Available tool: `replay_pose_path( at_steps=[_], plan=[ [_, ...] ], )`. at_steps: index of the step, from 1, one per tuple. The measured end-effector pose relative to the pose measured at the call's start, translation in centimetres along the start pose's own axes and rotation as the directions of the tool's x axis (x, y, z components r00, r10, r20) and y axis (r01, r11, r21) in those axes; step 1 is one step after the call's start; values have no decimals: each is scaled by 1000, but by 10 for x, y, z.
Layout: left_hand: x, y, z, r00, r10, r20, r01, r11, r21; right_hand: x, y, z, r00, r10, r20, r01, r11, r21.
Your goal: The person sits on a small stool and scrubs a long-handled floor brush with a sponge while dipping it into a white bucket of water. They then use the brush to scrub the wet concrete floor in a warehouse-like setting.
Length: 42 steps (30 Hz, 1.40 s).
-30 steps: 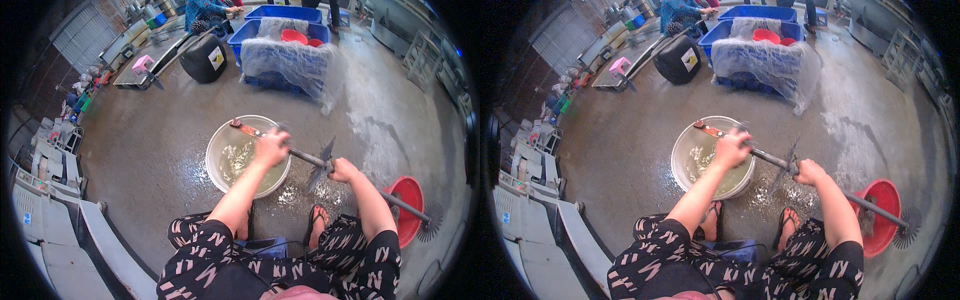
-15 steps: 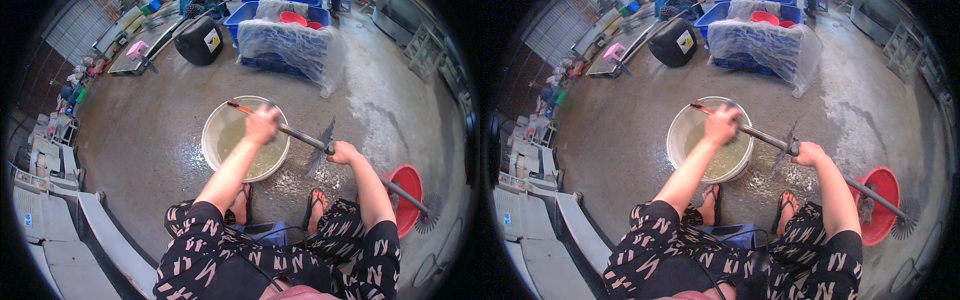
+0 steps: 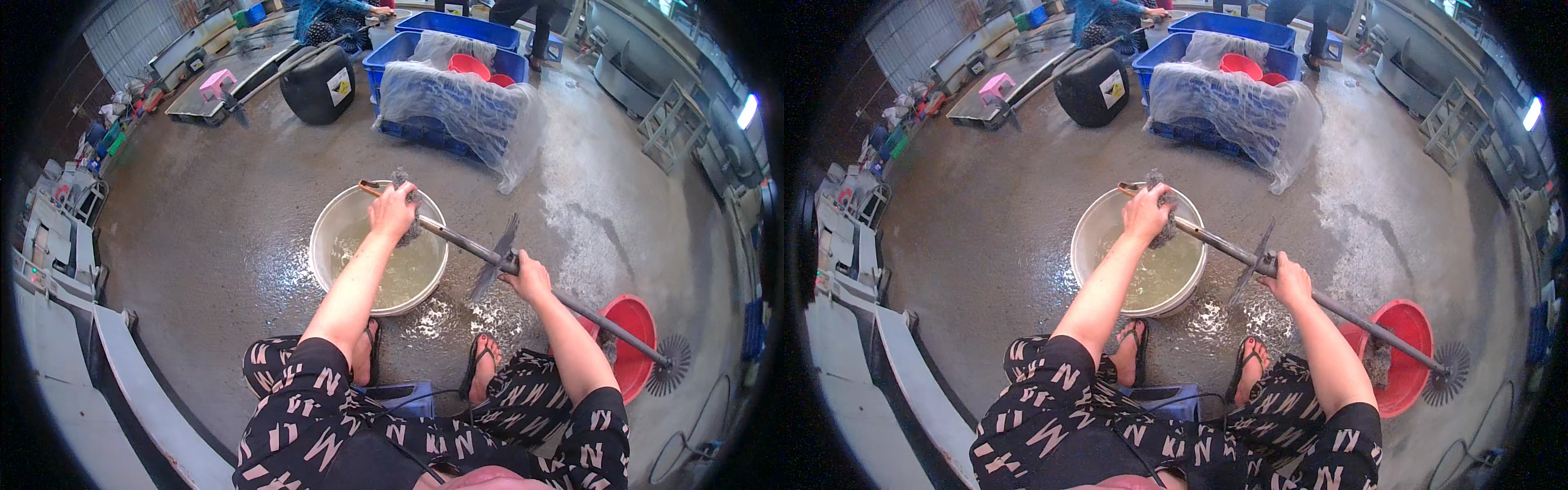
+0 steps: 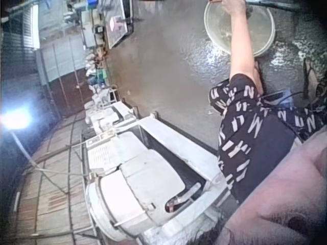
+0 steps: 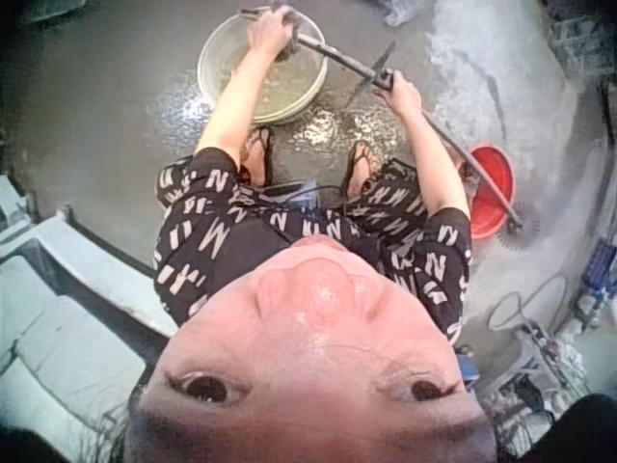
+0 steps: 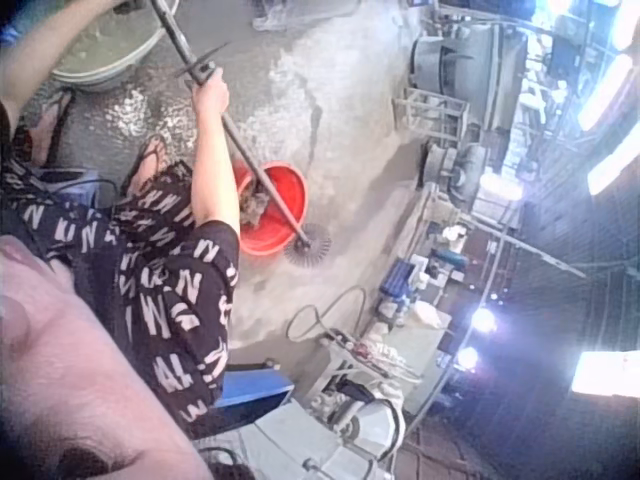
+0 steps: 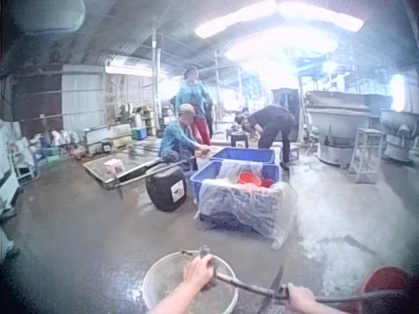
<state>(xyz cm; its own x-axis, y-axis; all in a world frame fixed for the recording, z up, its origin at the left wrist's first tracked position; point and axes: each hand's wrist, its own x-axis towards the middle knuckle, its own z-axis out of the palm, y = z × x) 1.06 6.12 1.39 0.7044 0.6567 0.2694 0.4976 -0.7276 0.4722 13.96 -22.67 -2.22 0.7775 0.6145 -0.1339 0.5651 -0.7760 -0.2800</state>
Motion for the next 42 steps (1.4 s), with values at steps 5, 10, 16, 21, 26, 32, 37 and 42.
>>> replay_pose_path(
  at_steps=[5, 10, 16, 21, 26, 32, 37, 42],
  plan=[
    [-6, 8, 8, 1000, -27, -3, 27, 999, -23, -6, -6, -4, 1000, -11, 25, 14, 995, -100],
    [-36, 0, -5, 999, 50, 11, -46, 974, -223, -7, -3, -13, 974, -93, 205, 120, 985, -126],
    [-71, -24, 13, 942, 125, -310, -263, 851, -455, 12, 4, -7, 893, -103, 438, 116, 993, -2],
    [-88, -36, 26, 928, 93, -361, -267, 841, -470, 8, -11, -16, 828, -28, 560, 17, 1000, 25],
    [-85, -34, 32, 922, 41, -386, -253, 818, -517, 13, -4, -13, 836, -1, 549, 10, 1000, -14],
    [-85, -34, 35, 924, -18, -383, -217, 798, -562, 6, -8, -14, 884, 3, 468, 31, 997, -65],
    [-86, -35, 34, 928, -29, -372, -211, 782, -587, 7, -6, -9, 894, 27, 448, 51, 985, -163],
    [-87, -32, 27, 927, -41, -373, -212, 763, -611, 16, 3, -2, 878, 33, 477, 37, 990, -135]
  ],
)
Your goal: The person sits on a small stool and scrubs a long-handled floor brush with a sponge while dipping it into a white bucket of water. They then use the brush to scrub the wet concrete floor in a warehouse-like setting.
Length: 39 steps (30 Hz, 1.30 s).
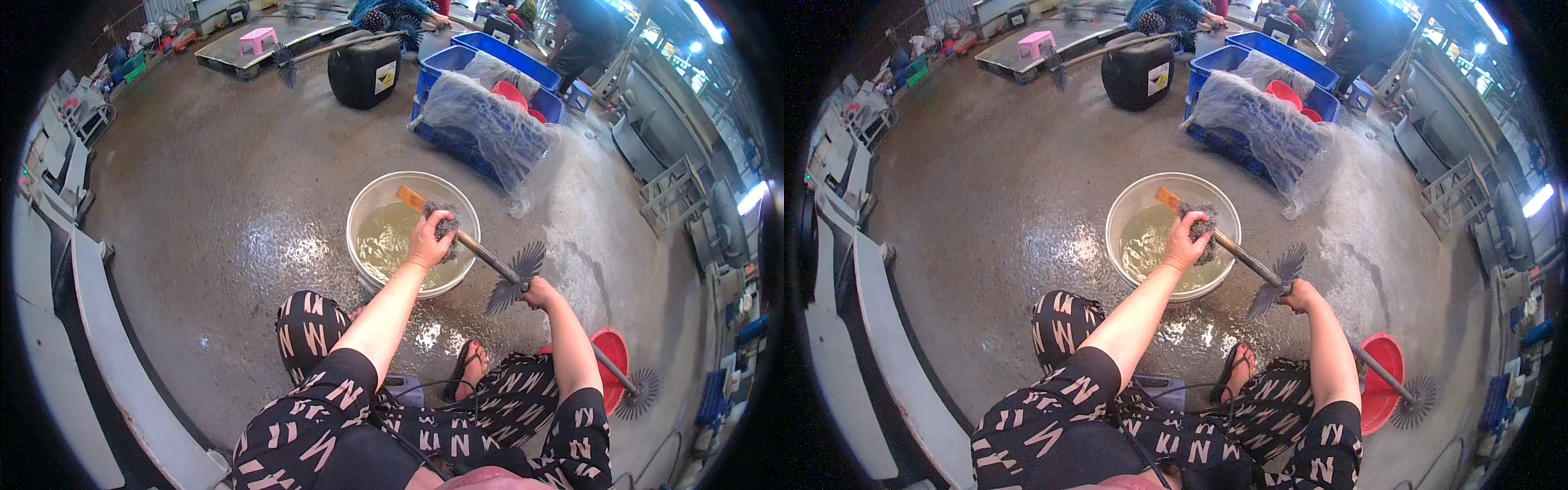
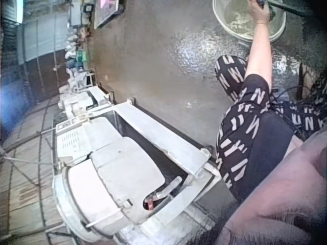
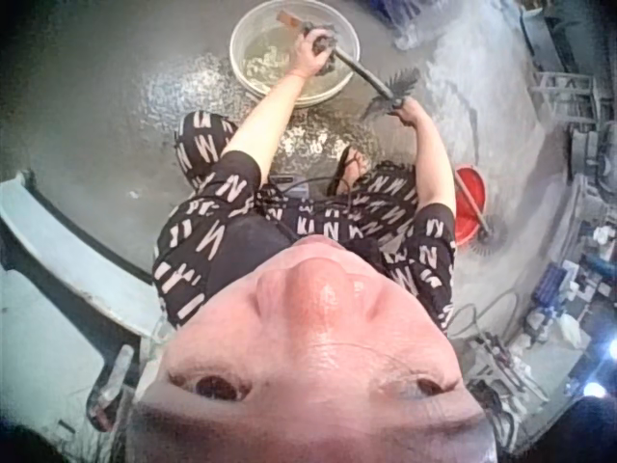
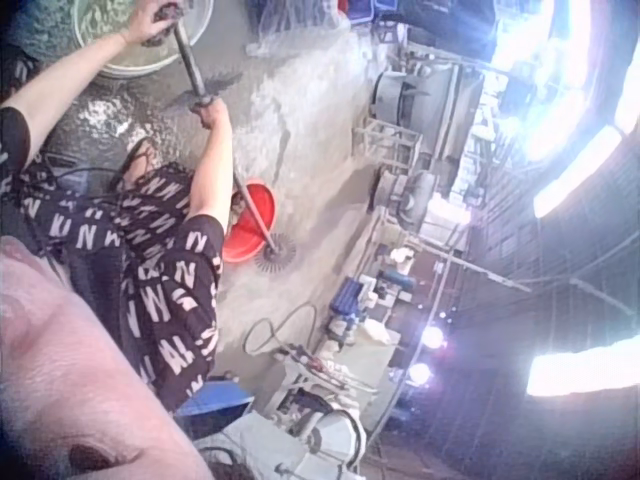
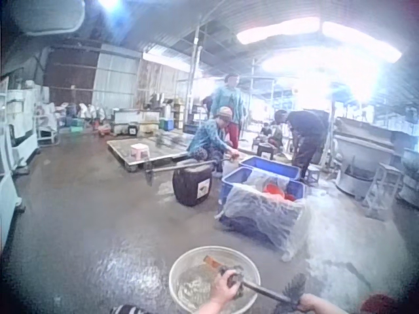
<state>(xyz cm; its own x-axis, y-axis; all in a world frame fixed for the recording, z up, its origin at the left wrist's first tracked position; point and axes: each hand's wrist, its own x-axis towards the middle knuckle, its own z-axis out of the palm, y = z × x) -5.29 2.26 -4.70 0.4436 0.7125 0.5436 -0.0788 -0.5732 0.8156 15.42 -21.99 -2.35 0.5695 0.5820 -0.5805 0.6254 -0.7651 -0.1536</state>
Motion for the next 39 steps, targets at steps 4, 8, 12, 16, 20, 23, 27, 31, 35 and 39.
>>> replay_pose_path(
  at_steps=[4, 8, 12, 16, 20, 23, 27, 31, 35, 39],
  plan=[
    [0, -2, 3, 1000, 8, -21, -8, 1000, 2, 9, 6, 5, 999, -34, -32, 31, 996, -82],
    [0, -3, 4, 1000, -23, 9, 23, 999, -23, 13, 12, 8, 1000, -2, -6, 2, 1000, 3],
    [1, -9, 3, 1000, -26, 8, 26, 1000, 2, 6, 0, 2, 1000, -28, -12, 27, 996, -89],
    [3, -7, 7, 1000, -1, -7, 1, 1000, -25, 16, 14, 5, 1000, -17, 6, 17, 995, -99],
    [2, -9, 6, 1000, -24, 2, 24, 1000, 0, 6, 4, 1, 999, -36, -8, 36, 999, -33],
    [3, -9, 7, 1000, -3, 0, 3, 1000, 1, 6, 3, 0, 1000, -17, -6, 16, 999, -43],
    [3, -4, 6, 1000, -4, -3, 4, 1000, 9, 0, 0, -3, 1000, -26, -6, 26, 999, -26],
    [2, -6, 7, 1000, -20, 4, 20, 1000, 8, -3, -3, -5, 999, -33, -8, 32, 999, -35],
    [2, -8, 7, 1000, -15, 17, 15, 999, 32, -2, -4, -6, 1000, -21, 3, 21, 998, -65],
    [3, -7, 6, 1000, -11, 18, 11, 1000, 27, 2, 0, -3, 999, -47, -12, 45, 995, -93]
  ],
)
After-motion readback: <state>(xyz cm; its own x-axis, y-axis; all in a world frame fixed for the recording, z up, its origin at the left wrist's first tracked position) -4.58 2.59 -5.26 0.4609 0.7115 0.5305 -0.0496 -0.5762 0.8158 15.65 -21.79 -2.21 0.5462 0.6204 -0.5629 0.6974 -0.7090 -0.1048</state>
